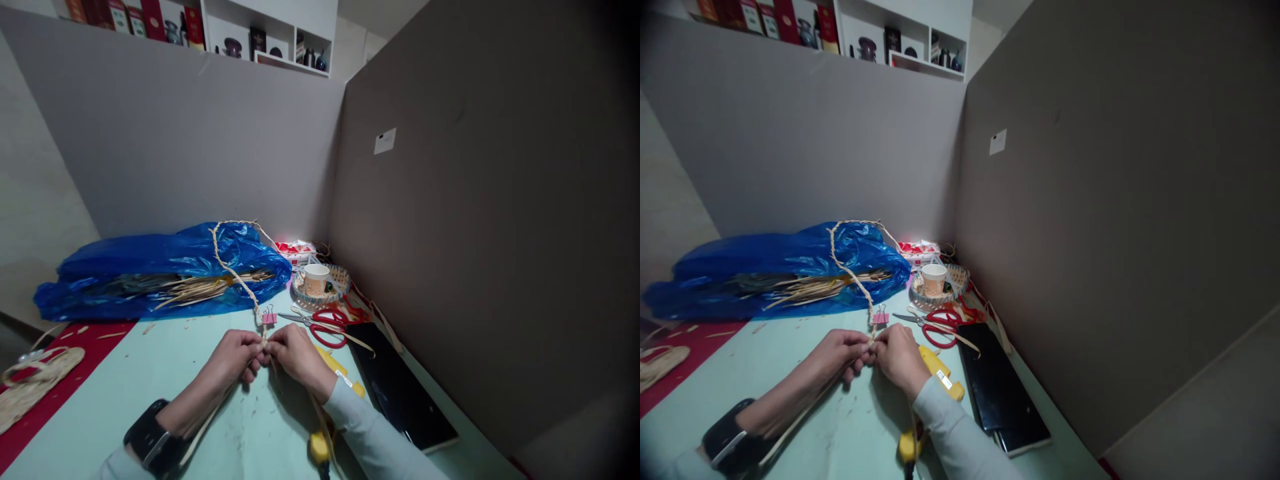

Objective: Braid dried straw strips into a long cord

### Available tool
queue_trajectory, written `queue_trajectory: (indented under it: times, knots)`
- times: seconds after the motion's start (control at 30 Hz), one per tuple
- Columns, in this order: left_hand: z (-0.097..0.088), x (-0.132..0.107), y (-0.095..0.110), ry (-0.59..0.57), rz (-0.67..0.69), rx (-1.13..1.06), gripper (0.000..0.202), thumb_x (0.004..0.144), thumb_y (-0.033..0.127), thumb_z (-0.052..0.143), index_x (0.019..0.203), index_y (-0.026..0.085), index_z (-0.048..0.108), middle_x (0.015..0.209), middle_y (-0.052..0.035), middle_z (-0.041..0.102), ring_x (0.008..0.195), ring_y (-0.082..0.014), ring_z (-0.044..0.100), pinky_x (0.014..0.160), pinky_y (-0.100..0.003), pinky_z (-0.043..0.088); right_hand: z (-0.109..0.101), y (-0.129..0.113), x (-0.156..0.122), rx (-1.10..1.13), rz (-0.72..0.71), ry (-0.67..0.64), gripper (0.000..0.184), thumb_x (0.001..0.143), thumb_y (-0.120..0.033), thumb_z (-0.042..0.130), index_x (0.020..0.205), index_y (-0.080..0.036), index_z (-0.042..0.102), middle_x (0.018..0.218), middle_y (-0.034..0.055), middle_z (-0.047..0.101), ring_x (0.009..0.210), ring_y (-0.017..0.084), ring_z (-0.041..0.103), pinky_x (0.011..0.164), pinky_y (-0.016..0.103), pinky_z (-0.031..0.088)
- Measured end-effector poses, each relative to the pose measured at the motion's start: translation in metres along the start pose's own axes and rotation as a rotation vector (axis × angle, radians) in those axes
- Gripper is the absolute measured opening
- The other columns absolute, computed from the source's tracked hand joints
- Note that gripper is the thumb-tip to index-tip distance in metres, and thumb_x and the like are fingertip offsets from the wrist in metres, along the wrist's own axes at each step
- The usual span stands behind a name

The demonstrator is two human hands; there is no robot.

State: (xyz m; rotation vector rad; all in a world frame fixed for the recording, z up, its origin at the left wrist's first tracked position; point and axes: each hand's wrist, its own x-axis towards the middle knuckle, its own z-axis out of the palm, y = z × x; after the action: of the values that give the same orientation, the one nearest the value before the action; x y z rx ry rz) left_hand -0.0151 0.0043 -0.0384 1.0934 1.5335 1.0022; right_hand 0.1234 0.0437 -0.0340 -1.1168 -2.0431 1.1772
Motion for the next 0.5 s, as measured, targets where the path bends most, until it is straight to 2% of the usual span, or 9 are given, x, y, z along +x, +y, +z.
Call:
queue_trajectory:
  times: [0.1, 0.2, 0.43, 0.5]
  knots:
    - [0.003, 0.000, -0.002, 0.054, 0.022, 0.019, 0.024, 0.053, 0.042, 0.059, 0.053, 0.018, 0.056, 0.034, 0.0091, 0.040, 0.030, -0.0050, 0.025, 0.036, -0.022, 0.016, 0.000, -0.004, -0.006, -0.277, -0.065, 0.047, 0.021, 0.080, -0.014, 0.054, 0.067, -0.014, 0.071, 0.063, 0.0078, 0.066, 0.062, 0.015, 0.053, 0.057, 0.026, 0.028]
    - [0.002, 0.001, -0.004, 0.098, 0.055, 0.054, 0.027, 0.056, 0.044, 0.059, 0.048, 0.019, 0.055, 0.033, 0.0095, 0.035, 0.032, -0.0059, 0.024, 0.038, -0.023, 0.014, 0.001, -0.005, -0.008, -0.502, -0.090, 0.064, 0.025, 0.085, -0.022, 0.051, 0.074, -0.015, 0.072, 0.075, 0.0134, 0.070, 0.067, 0.018, 0.058, 0.057, 0.028, 0.026]
    - [0.001, 0.005, -0.013, 0.212, 0.131, 0.159, 0.027, 0.059, 0.038, 0.061, 0.043, 0.016, 0.059, 0.043, 0.0014, 0.053, 0.047, -0.0118, 0.042, 0.050, -0.025, 0.026, -0.002, -0.012, -0.013, -0.722, -0.066, 0.044, 0.024, 0.086, -0.022, 0.050, 0.078, -0.015, 0.071, 0.080, 0.0142, 0.070, 0.072, 0.022, 0.063, 0.056, 0.030, 0.029]
    - [0.002, 0.005, -0.016, 0.220, 0.130, 0.169, 0.027, 0.060, 0.038, 0.060, 0.044, 0.016, 0.061, 0.043, 0.0012, 0.054, 0.049, -0.0130, 0.044, 0.051, -0.025, 0.027, 0.002, -0.016, -0.020, -0.810, -0.107, 0.074, 0.022, 0.087, -0.018, 0.048, 0.081, -0.015, 0.069, 0.082, 0.0136, 0.068, 0.075, 0.024, 0.063, 0.058, 0.031, 0.033]
